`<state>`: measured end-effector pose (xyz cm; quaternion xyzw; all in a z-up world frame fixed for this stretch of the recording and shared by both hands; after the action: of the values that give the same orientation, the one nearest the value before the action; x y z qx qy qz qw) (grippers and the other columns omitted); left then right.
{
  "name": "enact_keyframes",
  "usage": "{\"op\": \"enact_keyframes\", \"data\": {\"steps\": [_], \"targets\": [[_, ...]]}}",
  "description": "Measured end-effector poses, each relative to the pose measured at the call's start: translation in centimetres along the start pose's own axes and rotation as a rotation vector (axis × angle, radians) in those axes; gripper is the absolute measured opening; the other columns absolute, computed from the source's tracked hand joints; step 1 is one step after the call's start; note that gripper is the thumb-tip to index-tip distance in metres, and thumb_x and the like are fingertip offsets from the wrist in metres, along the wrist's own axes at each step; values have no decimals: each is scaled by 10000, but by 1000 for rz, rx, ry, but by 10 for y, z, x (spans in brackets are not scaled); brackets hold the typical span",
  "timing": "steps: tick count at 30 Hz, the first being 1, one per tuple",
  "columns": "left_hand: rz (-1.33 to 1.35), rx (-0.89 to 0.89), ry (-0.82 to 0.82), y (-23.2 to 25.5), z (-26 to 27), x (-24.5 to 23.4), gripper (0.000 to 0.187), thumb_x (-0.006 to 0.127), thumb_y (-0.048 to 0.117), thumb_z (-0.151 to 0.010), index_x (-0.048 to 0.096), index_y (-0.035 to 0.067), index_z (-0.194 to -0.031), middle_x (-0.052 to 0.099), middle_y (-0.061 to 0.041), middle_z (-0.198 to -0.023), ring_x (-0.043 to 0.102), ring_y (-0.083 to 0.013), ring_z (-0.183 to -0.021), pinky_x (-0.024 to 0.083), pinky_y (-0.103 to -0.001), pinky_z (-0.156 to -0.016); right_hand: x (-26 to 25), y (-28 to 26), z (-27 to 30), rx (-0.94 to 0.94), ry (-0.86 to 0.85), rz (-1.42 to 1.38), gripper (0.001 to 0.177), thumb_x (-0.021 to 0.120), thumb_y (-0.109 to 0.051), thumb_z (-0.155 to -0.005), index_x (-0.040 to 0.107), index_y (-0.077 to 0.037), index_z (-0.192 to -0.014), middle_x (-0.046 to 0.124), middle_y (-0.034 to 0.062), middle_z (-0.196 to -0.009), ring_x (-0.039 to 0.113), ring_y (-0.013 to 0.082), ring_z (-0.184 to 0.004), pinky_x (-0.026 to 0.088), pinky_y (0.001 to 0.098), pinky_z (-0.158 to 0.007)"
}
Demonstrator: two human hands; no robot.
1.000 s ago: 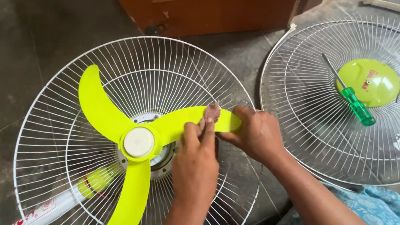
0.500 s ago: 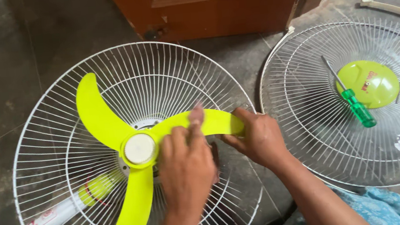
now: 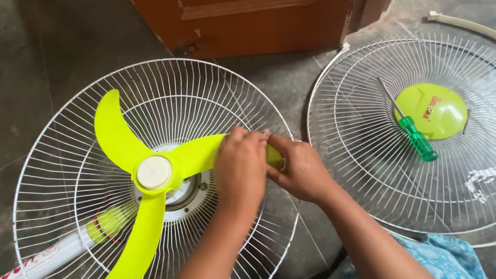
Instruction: The person wipes the blades and central hub of a standing electric fan using a cloth. The fan remains stationary on the floor while the person rotates the blades by hand to access different surfaces.
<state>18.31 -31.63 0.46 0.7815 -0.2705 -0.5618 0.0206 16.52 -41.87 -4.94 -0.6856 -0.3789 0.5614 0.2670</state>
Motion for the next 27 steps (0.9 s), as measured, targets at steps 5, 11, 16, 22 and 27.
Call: {"op": "enact_keyframes", "data": {"steps": [5, 11, 16, 22, 27], "targets": [[52, -307, -28, -31, -11, -10, 56, 780, 157, -844, 791, 106, -862, 712, -134, -944, 700, -320, -863, 557, -435, -775, 0, 6, 7, -3, -8, -38, 481, 842, -265, -767, 666, -47, -1158, 738, 205, -883, 735, 379, -815, 561, 465, -718], [44, -122, 15, -6, -4, -2, 211, 682, 19, -812, 817, 107, -947, 712, -144, -937, 704, -325, -863, 557, -441, -806, -5, 1, 8, -54, 36, -63, 538, 817, -198, -730, 649, -41, -1216, 726, 222, -884, 715, 413, -826, 555, 474, -717], [24, -175, 87, -14, 4, -13, 241, 628, -10, -858, 798, 80, -1004, 697, -151, -967, 700, -336, -871, 548, -446, -797, 3, 12, 8, 9, 17, -34, 478, 849, -258, -764, 654, -49, -1147, 725, 219, -883, 724, 405, -818, 551, 481, -715], [67, -43, 152, 14, 4, -23, 198, 667, 62, -815, 759, 72, -991, 722, -145, -903, 707, -357, -834, 550, -466, -736, 1, 8, 5, -9, 31, -34, 496, 843, -227, -736, 653, -47, -1158, 729, 224, -887, 726, 407, -828, 553, 483, -710], [129, -222, 113, -13, -5, -15, 184, 702, 120, -908, 564, 28, -987, 715, -167, -759, 725, -364, -731, 541, -484, -621, 2, 10, 7, 27, 20, -36, 482, 856, -232, -753, 656, -48, -1151, 730, 224, -878, 730, 399, -826, 556, 482, -716]]}}
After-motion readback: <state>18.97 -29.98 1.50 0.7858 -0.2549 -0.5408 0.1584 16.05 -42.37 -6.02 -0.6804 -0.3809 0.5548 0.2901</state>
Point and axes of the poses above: each hand's wrist, its own z-axis away from the middle knuckle, its own x-axis out of the palm, y = z × x, the point moved 10 cm from there along -z, towards the middle knuckle
